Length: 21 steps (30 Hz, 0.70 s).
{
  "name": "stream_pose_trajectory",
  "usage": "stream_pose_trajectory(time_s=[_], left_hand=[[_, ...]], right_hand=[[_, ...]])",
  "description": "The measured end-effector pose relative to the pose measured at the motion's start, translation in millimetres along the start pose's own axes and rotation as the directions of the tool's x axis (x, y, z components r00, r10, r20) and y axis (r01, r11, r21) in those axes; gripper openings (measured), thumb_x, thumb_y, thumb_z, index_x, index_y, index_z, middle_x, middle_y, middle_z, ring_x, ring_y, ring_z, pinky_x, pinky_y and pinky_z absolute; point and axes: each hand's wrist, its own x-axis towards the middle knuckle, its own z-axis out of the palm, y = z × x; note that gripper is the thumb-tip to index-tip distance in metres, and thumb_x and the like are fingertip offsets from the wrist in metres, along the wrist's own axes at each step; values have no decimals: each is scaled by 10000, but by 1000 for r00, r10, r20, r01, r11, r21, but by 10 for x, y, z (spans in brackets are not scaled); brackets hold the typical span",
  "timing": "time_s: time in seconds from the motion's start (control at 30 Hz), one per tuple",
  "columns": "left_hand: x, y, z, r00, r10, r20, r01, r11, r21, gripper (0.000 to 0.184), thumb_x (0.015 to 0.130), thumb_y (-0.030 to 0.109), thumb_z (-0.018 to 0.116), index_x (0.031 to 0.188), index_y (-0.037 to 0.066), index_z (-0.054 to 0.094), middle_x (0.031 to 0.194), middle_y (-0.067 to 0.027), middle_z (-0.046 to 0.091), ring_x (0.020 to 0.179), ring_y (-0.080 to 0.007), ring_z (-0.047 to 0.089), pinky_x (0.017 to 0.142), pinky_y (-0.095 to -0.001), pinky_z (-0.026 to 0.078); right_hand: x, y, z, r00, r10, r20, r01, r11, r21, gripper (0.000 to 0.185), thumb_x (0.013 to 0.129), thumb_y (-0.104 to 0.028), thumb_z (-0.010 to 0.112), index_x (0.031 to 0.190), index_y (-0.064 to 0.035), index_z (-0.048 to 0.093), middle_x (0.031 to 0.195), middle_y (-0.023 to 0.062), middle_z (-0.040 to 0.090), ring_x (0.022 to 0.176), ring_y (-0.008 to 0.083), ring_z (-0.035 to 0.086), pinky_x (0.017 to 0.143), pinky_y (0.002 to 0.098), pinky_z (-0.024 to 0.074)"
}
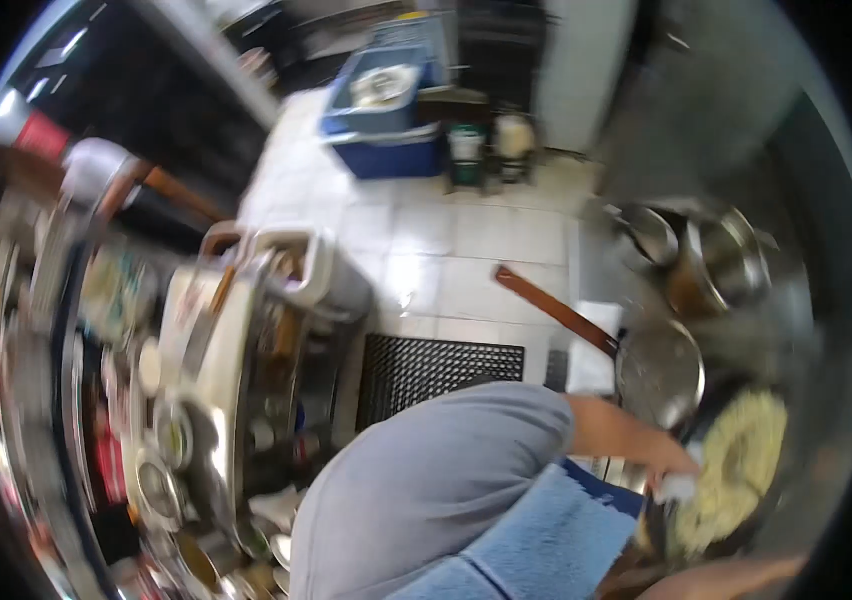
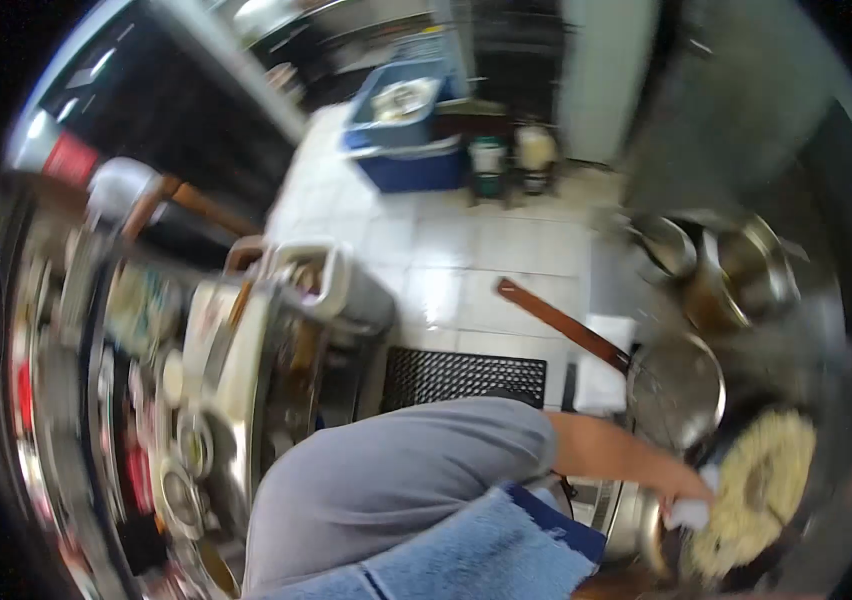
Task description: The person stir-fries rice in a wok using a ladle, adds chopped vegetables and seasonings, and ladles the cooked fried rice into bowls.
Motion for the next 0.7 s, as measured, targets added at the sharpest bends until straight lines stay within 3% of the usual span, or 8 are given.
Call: stream_pose_trajectory(time_s=[0.07,0.2,0.23,0.3,0.37,0.47,0.63,0.7], left_hand=[[-411,456,370,971,-198,-133,212,973,96,521,704,499,640,1108,189,527,1030,-80,556,904,-215,553,650,-363,515],[-156,295,151,986,-158,47,162,982,-94,464,720,467,642,1089,212,523,1055,-30,550,932,-172,545,695,-360,494],[-194,326,189,985,-169,36,172,982,-81,417,746,464,620,1063,207,535,1017,-22,567,919,-173,550,703,-368,488],[-253,372,214,976,-208,-61,207,978,-23,374,772,480,591,1020,203,551,927,-12,590,837,-178,564,654,-367,471],[-308,435,247,956,-281,-83,284,959,20,338,774,490,579,954,205,571,856,8,591,779,-161,559,608,-353,462],[-331,483,258,955,-282,-91,287,956,52,268,777,467,567,864,214,583,795,29,587,738,-138,551,594,-336,457],[-376,499,263,949,-299,-100,309,946,95,226,774,426,553,868,223,583,785,39,592,706,-135,550,589,-327,438],[-376,569,326,956,-275,-102,283,956,81,243,772,424,554,873,204,581,794,22,594,715,-145,550,579,-320,430]], right_hand=[[95,-148,-183,995,43,-88,-40,999,29,63,799,-97,568,748,-59,570,712,86,559,637,196,557,578,321,458],[-83,-625,201,925,255,-283,-223,965,140,70,786,-78,579,719,-68,560,672,78,550,604,189,551,548,309,455],[281,215,49,988,-29,-150,68,962,263,75,777,-49,603,723,-63,552,633,49,528,531,154,500,481,279,417],[401,101,223,998,29,-57,4,863,505,175,774,6,598,658,-79,496,565,-2,438,482,111,425,453,275,356],[385,-461,38,968,-217,128,141,887,439,314,774,31,584,595,-117,372,507,-33,328,412,74,304,420,248,241],[-129,-500,-245,981,-158,-113,189,912,364,268,770,-11,579,612,-103,384,496,-30,361,397,95,347,401,257,269],[249,-164,-67,961,-259,101,213,919,331,326,823,-13,530,581,-112,334,504,-29,319,403,75,308,393,258,211],[58,-434,-400,984,-159,86,111,904,412,204,816,-10,522,621,-46,474,620,71,510,416,102,391,395,257,305]])
